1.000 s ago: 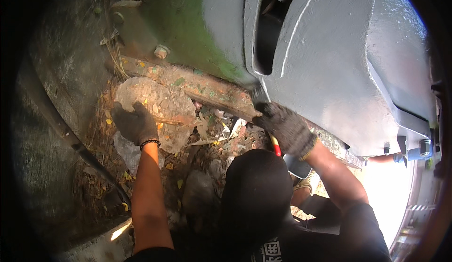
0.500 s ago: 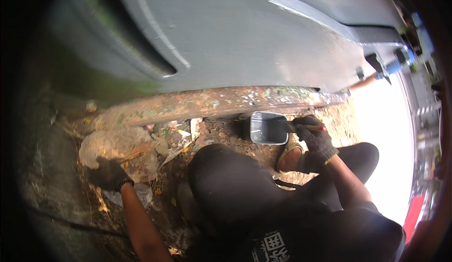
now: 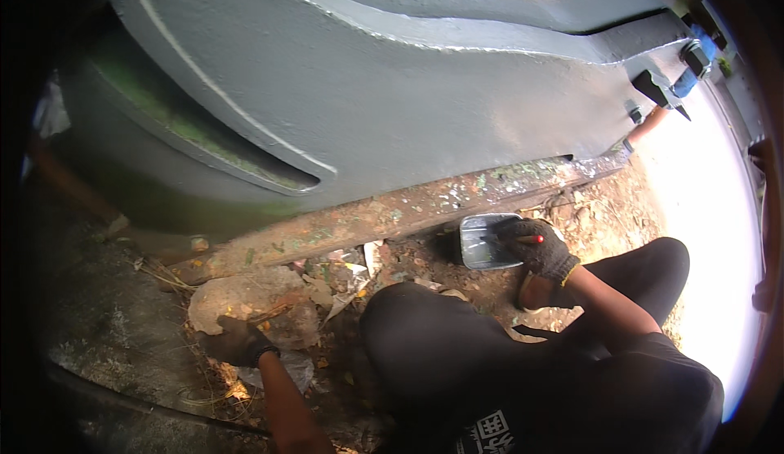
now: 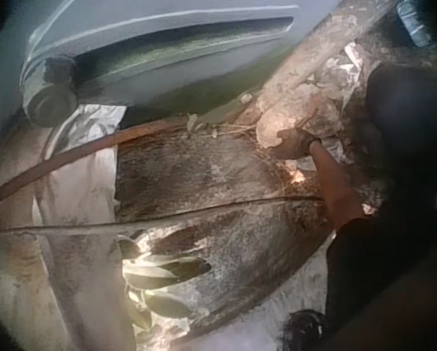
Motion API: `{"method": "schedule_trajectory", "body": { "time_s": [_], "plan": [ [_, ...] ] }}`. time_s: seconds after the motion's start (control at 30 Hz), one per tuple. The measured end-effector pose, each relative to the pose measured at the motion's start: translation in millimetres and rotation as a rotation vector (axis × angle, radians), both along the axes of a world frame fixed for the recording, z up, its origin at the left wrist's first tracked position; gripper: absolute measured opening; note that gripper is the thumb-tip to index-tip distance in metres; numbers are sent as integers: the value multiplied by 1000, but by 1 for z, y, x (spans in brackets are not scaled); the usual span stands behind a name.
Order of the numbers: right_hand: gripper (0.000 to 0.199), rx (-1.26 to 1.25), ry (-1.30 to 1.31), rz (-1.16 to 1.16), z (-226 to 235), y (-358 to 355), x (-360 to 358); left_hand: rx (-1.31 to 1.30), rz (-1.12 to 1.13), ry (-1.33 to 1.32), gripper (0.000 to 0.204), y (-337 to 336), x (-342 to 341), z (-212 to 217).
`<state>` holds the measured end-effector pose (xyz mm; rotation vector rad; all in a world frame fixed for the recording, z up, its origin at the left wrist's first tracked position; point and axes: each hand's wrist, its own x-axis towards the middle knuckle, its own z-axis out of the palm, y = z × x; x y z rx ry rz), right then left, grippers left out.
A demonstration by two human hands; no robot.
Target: The person kneels beside a large piece of green machinery and uses a paintbrush to apply gray paint to its lower side. They repeatedly dip the brush into a small container and carefully cover the surface, including edges and crevices.
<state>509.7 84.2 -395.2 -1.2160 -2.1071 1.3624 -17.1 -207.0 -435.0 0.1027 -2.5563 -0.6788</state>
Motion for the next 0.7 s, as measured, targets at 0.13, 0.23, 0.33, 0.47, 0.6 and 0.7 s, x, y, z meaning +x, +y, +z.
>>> {"method": "schedule_trajectory", "body": {
  "time_s": [0.13,0.23,0.33,0.47,0.6,0.7],
  "plan": [
    [29,-16,12,-54,-6,1,9,-44,-37,-9,69,8,12,11],
    [29,-15,-44,-72,-6,1,3,-58,-62,70,69,-4,2,-3],
    [29,-116,51,-101,-10,4,3,-119,-63,131,70,-10,-7,-22],
    [28,-154,173,-123,-32,17,24,-24,-83,88,71,14,11,-5],
    [27,-191,149,-88,-14,14,12,-129,-54,150,72,-9,-1,-18],
    [29,-294,182,-103,-19,25,19,-51,-42,62,73,9,10,3]
  ]
}}
